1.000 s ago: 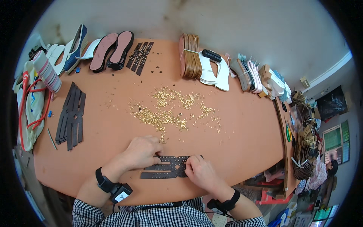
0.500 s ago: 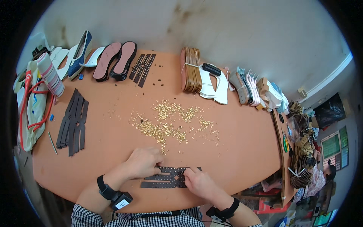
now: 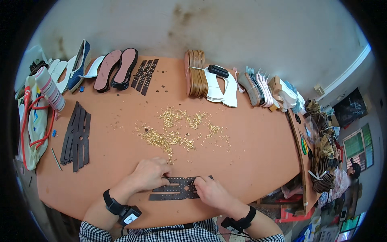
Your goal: Sort and arrange small decorative components onto shoe strap templates.
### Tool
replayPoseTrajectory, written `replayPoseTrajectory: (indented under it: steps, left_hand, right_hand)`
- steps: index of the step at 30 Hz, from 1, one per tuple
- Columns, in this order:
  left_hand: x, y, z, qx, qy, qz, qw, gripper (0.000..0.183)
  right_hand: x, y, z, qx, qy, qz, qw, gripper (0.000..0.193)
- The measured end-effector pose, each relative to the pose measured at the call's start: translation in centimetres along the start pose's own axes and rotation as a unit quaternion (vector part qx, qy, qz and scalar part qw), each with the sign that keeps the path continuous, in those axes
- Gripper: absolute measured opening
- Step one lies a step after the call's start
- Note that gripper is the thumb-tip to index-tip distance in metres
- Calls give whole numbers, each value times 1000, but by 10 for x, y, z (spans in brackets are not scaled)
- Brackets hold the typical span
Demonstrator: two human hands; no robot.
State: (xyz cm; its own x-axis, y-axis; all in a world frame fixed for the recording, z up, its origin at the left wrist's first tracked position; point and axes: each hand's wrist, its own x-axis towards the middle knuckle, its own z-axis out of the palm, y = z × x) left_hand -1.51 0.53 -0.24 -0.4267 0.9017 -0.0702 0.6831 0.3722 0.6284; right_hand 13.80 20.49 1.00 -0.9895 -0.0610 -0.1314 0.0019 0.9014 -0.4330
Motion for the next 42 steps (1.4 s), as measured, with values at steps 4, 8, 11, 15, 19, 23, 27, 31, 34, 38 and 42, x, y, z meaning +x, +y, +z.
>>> replayPoseTrajectory:
  steps: [4, 8, 11, 15, 19, 23, 27, 31, 34, 38, 42]
  left_hand:
    - [-2, 0, 0, -5, 2, -7, 1000, 20]
    - [-1, 1, -1, -1, 1, -8, 1000, 20]
    - [0, 0, 0, -5, 6, 3, 1000, 19]
    - [-1, 0, 0, -1, 9, -1, 1000, 18]
    - [0, 0, 0, 2, 4, -3, 1000, 18]
    - [-1, 0, -1, 0, -1, -4, 1000, 17]
    - [-1, -1, 1, -2, 9, -1, 1000, 17]
    - [-1, 0, 1, -3, 8, -3, 1000, 17]
    - [-1, 0, 0, -4, 8, -1, 1000, 17]
    - [-1, 0, 0, -7, 12, -2, 1000, 18]
    - [-1, 1, -1, -6, 6, -9, 1000, 17]
  right_hand:
    - [1, 3, 0, 9, -13, 7, 1000, 13]
    - [1, 6, 0, 9, -30, 26, 999, 13]
    - [3, 6, -5, 26, -46, 35, 998, 13]
    - [9, -2, -15, 52, -78, 59, 994, 13]
    - [9, -1, -14, 53, -59, 54, 995, 12]
    - [3, 0, -7, 112, -23, 126, 985, 11]
    - [0, -1, -4, 128, 5, 154, 980, 9]
    - [-3, 2, 3, 104, 36, 66, 992, 8]
    - [-1, -1, -1, 99, 11, 83, 992, 8]
    - [-2, 1, 1, 79, 0, 81, 994, 10]
    - [-1, 6, 3, 53, 18, 20, 998, 9]
